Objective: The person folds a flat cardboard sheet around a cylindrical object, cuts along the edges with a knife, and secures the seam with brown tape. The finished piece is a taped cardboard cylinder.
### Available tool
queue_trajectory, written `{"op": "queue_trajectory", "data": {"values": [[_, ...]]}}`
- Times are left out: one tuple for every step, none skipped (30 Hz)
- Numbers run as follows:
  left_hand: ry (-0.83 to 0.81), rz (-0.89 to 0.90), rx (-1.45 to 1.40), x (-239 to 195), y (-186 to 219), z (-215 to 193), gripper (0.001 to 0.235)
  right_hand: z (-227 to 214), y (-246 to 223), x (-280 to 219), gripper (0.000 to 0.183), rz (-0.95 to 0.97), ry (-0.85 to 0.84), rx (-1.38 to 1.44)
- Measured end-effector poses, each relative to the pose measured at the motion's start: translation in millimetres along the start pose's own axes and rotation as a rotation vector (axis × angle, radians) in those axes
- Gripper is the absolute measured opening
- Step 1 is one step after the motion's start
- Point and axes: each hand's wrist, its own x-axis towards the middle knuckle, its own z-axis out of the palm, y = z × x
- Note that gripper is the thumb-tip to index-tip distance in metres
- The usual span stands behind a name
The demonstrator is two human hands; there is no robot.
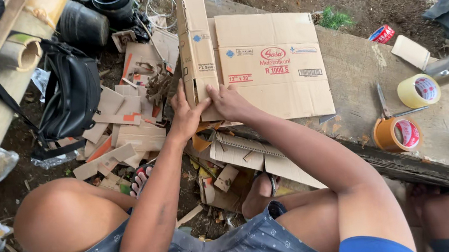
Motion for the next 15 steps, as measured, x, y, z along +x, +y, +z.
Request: {"op": "queue_trajectory", "data": {"values": [[0.007, 0.042, 0.026, 7, -2, -1, 0.104, 5, 0, 8, 0.070, -0.159, 0.091, -0.198], [0.012, 0.075, 0.049, 9, -5, 0, 0.101, 12, 0, 12, 0.070, -0.022, 0.110, -0.030], [0.026, 0.045, 0.035, 9, -6, 3, 0.100, 18, -1, 15, 0.072, 0.116, 0.127, 0.138], [0.038, 0.019, 0.023, 8, -5, 3, 0.098, 23, -4, 16, 0.075, 0.253, 0.148, 0.307], [0.050, -0.008, 0.011, 5, -3, 3, 0.097, 25, -9, 15, 0.074, 0.230, 0.133, 0.299], [0.071, 0.031, 0.124, 5, 3, 4, 0.096, 19, -11, 15, 0.074, 0.204, 0.130, 0.283], [0.093, 0.070, 0.236, 4, 8, 4, 0.095, 11, -13, 13, 0.074, 0.178, 0.127, 0.267], [0.117, 0.103, 0.344, 0, 13, 4, 0.094, 1, -14, 7, 0.072, 0.223, 0.045, 0.357], [0.074, 0.154, 0.395, 1, 18, 3, 0.086, -9, -13, 1, 0.071, 0.267, -0.039, 0.447], [0.022, 0.197, 0.449, -2, 19, 2, 0.079, -15, -11, -7, 0.070, 0.320, -0.128, 0.544], [-0.030, 0.241, 0.502, -2, 21, 0, 0.072, -22, -8, -14, 0.066, 0.263, -0.139, 0.609], [-0.043, 0.267, 0.557, 0, 23, -1, 0.070, -30, -3, -20, 0.063, 0.205, -0.150, 0.670], [-0.057, 0.292, 0.612, 3, 25, -3, 0.069, -35, 1, -25, 0.060, 0.146, -0.162, 0.731], [-0.065, 0.309, 0.667, 3, 26, -6, 0.068, -35, 4, -28, 0.062, 0.111, -0.159, 0.598], [-0.082, 0.334, 0.662, 5, 28, -6, 0.062, -34, 7, -30, 0.069, 0.075, -0.155, 0.465]]}}
